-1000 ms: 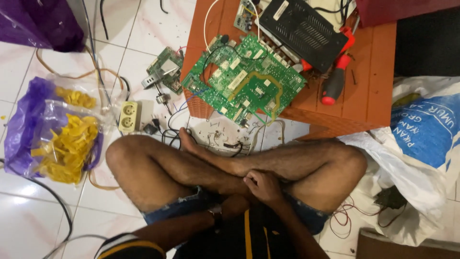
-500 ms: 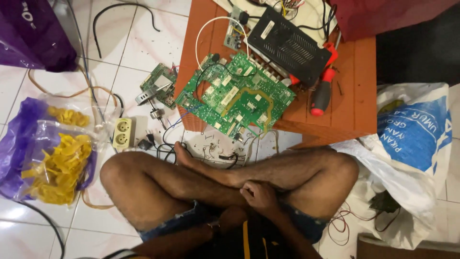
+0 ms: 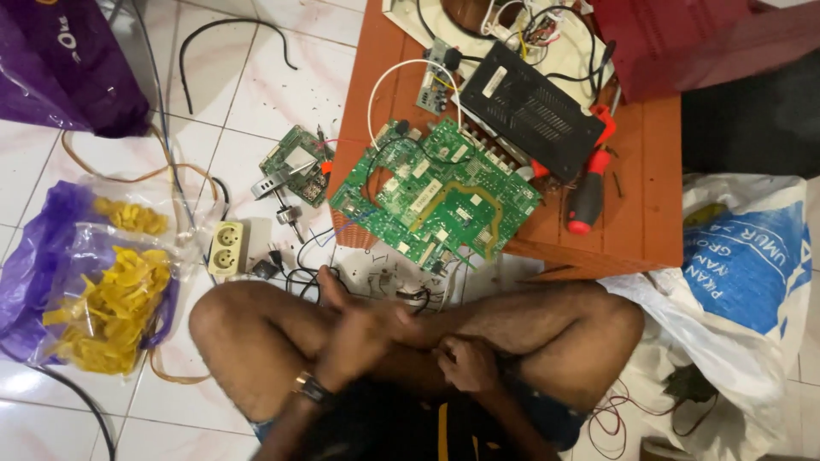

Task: Connecting various wire harnesses and connectors to a printed circuit board during an electronics repair task.

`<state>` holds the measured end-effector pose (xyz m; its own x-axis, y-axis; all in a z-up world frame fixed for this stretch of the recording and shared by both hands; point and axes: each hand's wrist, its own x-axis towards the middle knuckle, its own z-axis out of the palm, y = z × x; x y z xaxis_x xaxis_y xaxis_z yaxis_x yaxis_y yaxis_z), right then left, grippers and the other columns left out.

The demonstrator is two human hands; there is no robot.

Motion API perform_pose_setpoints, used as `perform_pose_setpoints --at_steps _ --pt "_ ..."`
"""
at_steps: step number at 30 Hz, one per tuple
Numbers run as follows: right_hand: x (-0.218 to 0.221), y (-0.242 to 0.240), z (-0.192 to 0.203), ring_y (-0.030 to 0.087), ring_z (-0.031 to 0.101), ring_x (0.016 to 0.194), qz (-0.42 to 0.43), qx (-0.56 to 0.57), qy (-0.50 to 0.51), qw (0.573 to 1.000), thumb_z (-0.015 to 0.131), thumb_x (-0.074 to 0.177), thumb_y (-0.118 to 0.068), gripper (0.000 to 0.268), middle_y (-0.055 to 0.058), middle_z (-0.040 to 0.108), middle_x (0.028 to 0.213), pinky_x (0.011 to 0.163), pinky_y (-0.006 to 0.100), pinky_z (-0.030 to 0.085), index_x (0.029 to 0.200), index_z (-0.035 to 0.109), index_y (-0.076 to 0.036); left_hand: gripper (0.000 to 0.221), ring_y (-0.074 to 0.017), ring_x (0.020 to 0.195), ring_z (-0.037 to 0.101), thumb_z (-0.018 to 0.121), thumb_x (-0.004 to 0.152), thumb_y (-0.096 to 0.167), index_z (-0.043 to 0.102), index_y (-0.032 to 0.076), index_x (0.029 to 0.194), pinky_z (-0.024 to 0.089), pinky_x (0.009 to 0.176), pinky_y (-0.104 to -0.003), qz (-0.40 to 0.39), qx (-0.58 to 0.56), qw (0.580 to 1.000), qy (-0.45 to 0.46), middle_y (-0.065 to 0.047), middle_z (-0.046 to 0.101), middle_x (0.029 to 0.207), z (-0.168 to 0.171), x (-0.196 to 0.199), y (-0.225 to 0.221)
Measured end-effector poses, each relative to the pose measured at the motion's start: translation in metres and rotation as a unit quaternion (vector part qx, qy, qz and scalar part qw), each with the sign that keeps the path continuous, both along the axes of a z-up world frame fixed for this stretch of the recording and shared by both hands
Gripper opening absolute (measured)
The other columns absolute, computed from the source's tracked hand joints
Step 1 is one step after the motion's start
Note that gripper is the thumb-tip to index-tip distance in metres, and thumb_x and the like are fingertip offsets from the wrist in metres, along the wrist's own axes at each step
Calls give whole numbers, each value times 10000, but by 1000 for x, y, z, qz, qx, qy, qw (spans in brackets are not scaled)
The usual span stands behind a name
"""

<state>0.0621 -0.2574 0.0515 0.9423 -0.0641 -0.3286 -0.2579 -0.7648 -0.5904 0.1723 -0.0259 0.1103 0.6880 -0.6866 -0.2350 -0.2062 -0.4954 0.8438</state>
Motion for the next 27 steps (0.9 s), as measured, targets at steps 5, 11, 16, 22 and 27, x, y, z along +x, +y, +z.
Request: perform_pose_setpoints --at_steps 5,11,16,22,27 --pt "-3 0 -20 246 523 482 1 -9 -135 991 713 802 -275 226 23 626 557 518 380 425 686 635 -97 569 -174 857 711 574 985 210 394 54 1501 554 602 -211 270 -350 894 75 -85 652 1342 60 71 44" --pt "-2 -1 -23 262 609 559 -7 -49 -128 990 718 788 -332 243 18 678 619 579 385 498 679 677 -119 552 -181 830 627 449 1071 372 391 14 1488 535 683 -297 371 -302 869 -128 -128 606 1115 120 122 49" --pt "-6 -5 -40 245 647 585 -16 -80 -54 995 684 826 -422 246 -20 733 683 587 372 509 787 749 -188 470 -186 889 603 673 959 120 515 51 1395 518 688 -292 240 -169 929 -225 -124 618 1144 157 155 40" --pt "-6 -5 -34 229 649 596 -17 -69 -45 996 677 831 -404 238 -42 740 697 590 360 499 767 728 -180 154 -133 604 534 745 867 99 781 95 1016 429 537 -284 258 -74 926 -267 -16 714 837 160 155 38" --pt "-5 -6 -41 225 637 622 -2 -71 -54 996 661 847 -404 258 -33 719 737 613 364 494 755 691 -165 204 -72 558 462 795 880 37 778 102 1073 369 483 -235 288 -84 915 -271 31 643 769 171 138 49"
